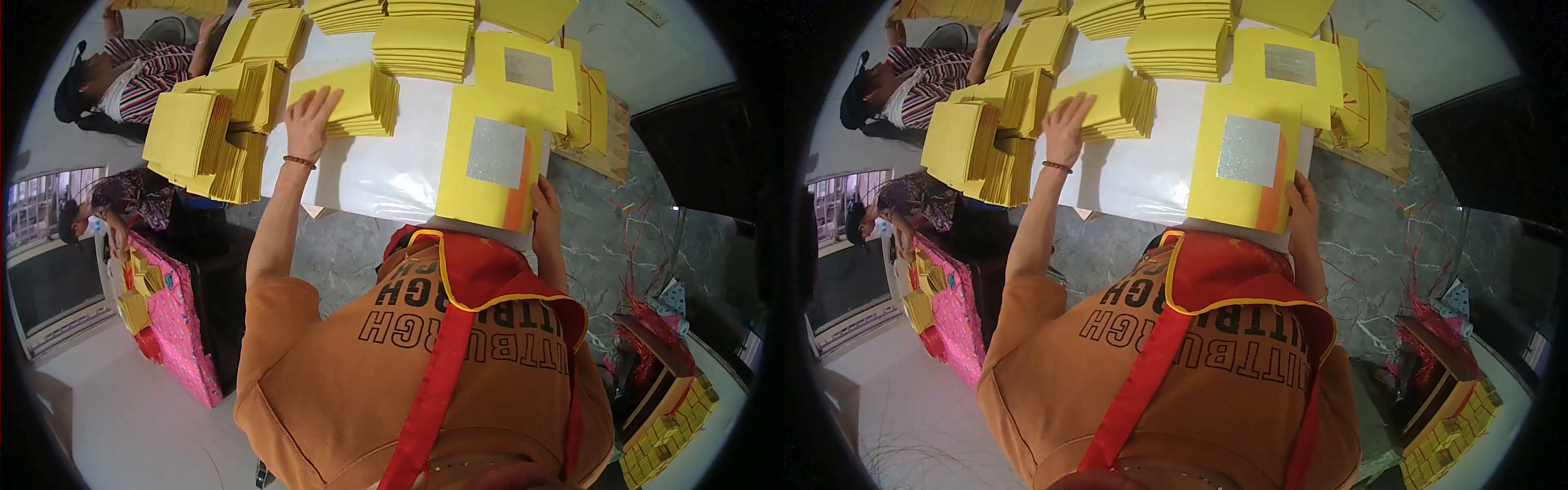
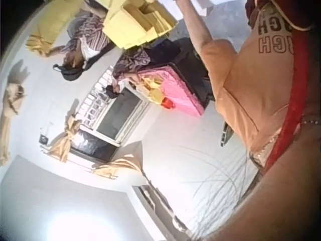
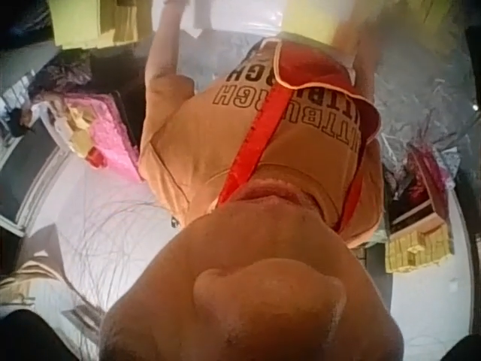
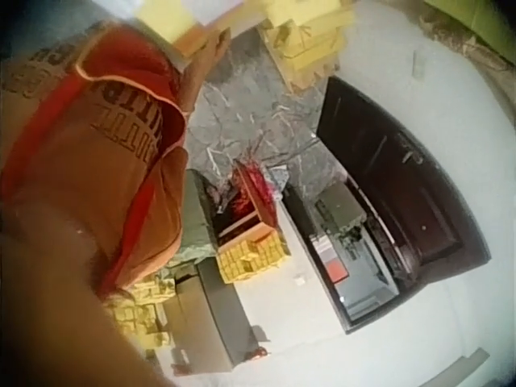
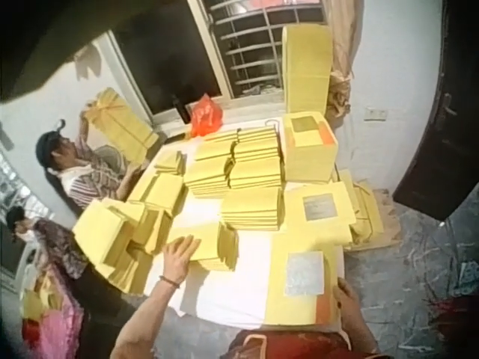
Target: Folding yellow paper sheets with foil squares into stacks.
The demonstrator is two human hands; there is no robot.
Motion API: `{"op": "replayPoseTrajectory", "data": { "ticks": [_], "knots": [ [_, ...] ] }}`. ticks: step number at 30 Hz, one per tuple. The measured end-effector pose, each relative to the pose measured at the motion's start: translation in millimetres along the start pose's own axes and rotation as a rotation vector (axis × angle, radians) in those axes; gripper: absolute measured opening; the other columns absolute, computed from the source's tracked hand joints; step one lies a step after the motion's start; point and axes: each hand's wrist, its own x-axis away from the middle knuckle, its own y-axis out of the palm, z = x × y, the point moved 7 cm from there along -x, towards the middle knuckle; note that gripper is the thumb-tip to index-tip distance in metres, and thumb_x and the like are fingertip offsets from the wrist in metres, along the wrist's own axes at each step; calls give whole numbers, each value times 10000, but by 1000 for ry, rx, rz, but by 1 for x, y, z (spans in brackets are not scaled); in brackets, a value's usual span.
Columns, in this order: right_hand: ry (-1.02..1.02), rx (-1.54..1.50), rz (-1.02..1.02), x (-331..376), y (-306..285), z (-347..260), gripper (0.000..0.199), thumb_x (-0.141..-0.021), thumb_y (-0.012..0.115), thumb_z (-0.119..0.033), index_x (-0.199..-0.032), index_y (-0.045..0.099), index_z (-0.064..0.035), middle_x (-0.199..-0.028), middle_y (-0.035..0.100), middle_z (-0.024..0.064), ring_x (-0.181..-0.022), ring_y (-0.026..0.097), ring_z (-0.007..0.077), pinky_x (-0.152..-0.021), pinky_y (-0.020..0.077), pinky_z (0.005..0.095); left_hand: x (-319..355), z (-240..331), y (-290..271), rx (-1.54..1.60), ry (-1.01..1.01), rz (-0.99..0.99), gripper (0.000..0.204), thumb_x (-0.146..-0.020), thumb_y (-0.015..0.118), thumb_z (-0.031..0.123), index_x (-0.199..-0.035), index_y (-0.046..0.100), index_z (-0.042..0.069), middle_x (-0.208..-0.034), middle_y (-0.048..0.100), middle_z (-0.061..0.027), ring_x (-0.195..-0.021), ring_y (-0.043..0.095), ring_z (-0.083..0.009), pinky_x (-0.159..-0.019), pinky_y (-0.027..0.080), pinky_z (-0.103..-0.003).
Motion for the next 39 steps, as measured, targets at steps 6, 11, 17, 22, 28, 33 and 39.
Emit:
{"op": "replayPoseTrajectory", "data": {
  "ticks": [6, 11, 17, 22, 28, 33, 39],
  "knots": [
    [29, -17, 27, 2, -3, 6, 408, -890, 492, -184, -1232, 413, 25, -1178, 490, 97, -1040, 480, 157, -883, 383, 262, 0, -3, 13, 27, 16, -119, 597, -746, 434, -26, -1270, 435, 260, -1236, 492, -34, -1094, 457, -237, -912, 285, -436],
    [14, -32, 16, 0, -6, 10, 414, -886, 500, -190, -1226, 417, 31, -1168, 496, 91, -1034, 480, 154, -880, 383, 261, 10, 1, 38, 32, 62, -390, 643, -750, 430, -35, -1307, 373, 279, -1321, 412, -40, -1174, 393, -260, -964, 250, -438],
    [-4, -58, -5, -2, -9, 15, 403, -883, 506, -192, -1209, 435, 33, -1146, 507, 90, -1013, 486, 146, -872, 383, 258, 22, 0, 59, 11, 60, -585, 828, -686, 465, -97, -1369, 213, 298, -1446, 158, -47, -1289, 210, -310, -1031, 165, -476],
    [-14, -62, 5, -2, -9, 14, 380, -887, 499, -200, -1198, 452, 13, -1131, 516, 83, -1002, 493, 139, -859, 393, 256, 22, 6, 58, 40, 76, -548, 865, -648, 514, -83, -1374, 201, 270, -1448, 132, -62, -1304, 172, -322, -1035, 150, -497],
    [42, -52, -3, -1, -7, 10, 363, -913, 439, -272, -1203, 465, -54, -1135, 521, 43, -1017, 491, 135, -852, 390, 274, 5, 2, 35, 156, 99, -633, 893, -624, 612, 19, -1375, 195, 262, -1431, 184, -74, -1282, 225, -318, -1020, 192, -495],
    [65, -81, -24, 0, -10, 9, 367, -927, 399, -307, -1203, 467, -74, -1150, 521, 35, -1042, 488, 152, -872, 372, 289, -8, 9, 19, 89, 26, -614, 908, -620, 648, 78, -1377, 189, 281, -1419, 213, -88, -1267, 253, -308, -1008, 208, -498],
    [-300, 19, 112, -9, -21, -1, 280, -876, 513, -178, -1130, 528, -60, -1113, 546, 50, -1031, 499, 154, -886, 385, 284, -36, 115, -19, 715, 177, -371, 664, -662, 674, 190, -1276, 421, 180, -1308, 391, -150, -1197, 361, -314, -981, 230, -516]
  ]
}}
